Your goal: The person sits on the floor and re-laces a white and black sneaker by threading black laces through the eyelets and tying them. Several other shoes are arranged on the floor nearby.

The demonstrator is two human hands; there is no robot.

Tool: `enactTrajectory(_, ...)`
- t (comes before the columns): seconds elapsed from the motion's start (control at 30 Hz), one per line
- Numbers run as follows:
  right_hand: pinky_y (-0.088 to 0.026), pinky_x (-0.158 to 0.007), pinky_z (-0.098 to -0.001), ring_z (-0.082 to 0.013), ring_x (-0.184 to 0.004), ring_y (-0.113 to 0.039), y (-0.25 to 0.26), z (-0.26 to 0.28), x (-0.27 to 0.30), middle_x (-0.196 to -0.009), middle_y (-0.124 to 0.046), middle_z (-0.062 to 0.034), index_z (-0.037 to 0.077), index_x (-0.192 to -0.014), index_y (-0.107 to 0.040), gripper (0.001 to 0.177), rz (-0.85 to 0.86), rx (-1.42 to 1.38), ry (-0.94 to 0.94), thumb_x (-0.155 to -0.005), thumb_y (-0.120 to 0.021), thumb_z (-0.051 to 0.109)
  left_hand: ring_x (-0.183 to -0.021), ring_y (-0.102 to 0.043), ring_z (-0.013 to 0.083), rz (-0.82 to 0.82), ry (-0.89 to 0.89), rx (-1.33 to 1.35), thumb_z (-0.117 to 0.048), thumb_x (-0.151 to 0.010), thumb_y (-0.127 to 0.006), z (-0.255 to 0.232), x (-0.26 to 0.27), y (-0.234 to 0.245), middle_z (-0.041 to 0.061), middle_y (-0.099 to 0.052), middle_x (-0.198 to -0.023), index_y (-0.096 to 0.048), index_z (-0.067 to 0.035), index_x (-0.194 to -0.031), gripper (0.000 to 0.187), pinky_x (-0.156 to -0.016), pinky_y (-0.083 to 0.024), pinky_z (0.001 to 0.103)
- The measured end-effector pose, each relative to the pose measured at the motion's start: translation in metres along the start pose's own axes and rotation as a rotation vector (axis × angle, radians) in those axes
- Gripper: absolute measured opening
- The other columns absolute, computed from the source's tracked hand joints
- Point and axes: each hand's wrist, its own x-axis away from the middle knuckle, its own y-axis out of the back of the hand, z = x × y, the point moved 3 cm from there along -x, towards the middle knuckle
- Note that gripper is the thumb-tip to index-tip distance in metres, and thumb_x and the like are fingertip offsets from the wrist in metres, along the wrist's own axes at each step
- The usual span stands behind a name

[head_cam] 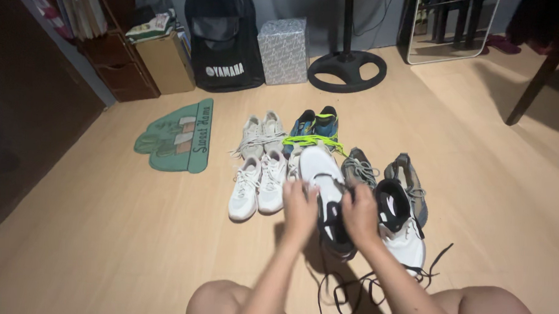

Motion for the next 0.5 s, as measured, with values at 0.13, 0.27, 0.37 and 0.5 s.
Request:
enactTrajectory(0.13, -0.050, -0.089, -0.0469, -0.0444, -0.100, -0.063, -0.044, -0.058, 0.022, -0.106, -0.065, -0.0252, -0.004, -0.109, -0.066, 0.020, 0.048, 0.032, -0.089, -0.091, -0.062, 0.003, -0.108, -0.058, 0.0468, 0.117, 0.146, -0.003, -0.012, -0.083, -0.072, 0.033, 0.044, -0.035, 0.026, -0.057, -0.119, -0.052, 0.003, -0.115, 0.041, -0.091, -0.048, 0.050)
enactTrajectory(0.27, -0.049, -0.089, -0.0482, -0.0453, -0.099, -0.062, -0.073, -0.110, 0.041, -0.104, -0.063, -0.0264, -0.004, -0.101, -0.064, 0.018, 0.053, 0.038, -0.177, -0.086, -0.065, 0.005, -0.106, -0.063, 0.0476, 0.233, 0.375, -0.206, -0.015, -0.096, -0.062, 0.075, 0.053, -0.054, 0.026, -0.064, -0.117, -0.053, -0.001, -0.120, 0.029, -0.089, -0.050, 0.053)
enactTrajectory(0.37, -0.049, -0.088, -0.0487, -0.0449, -0.097, -0.062, -0.083, -0.134, 0.048, -0.100, -0.064, -0.0260, -0.003, -0.096, -0.064, 0.020, 0.173, 0.066, -0.212, -0.082, -0.070, 0.009, -0.104, -0.066, 0.0448, 0.223, 0.410, -0.221, -0.008, -0.094, -0.058, 0.098, 0.056, -0.069, 0.024, -0.070, -0.110, -0.058, -0.004, -0.116, 0.022, -0.088, -0.052, 0.052)
enactTrajectory(0.5, -0.050, -0.087, -0.0482, -0.0438, -0.095, -0.063, -0.084, -0.138, 0.055, -0.098, -0.065, -0.0238, -0.002, -0.091, -0.063, 0.021, 0.296, 0.128, -0.323, -0.084, -0.073, 0.014, -0.098, -0.067, 0.0461, 0.194, 0.250, -0.216, 0.004, -0.085, -0.052, 0.111, 0.062, -0.081, 0.025, -0.069, -0.104, -0.059, -0.002, -0.113, 0.030, -0.084, -0.053, 0.052)
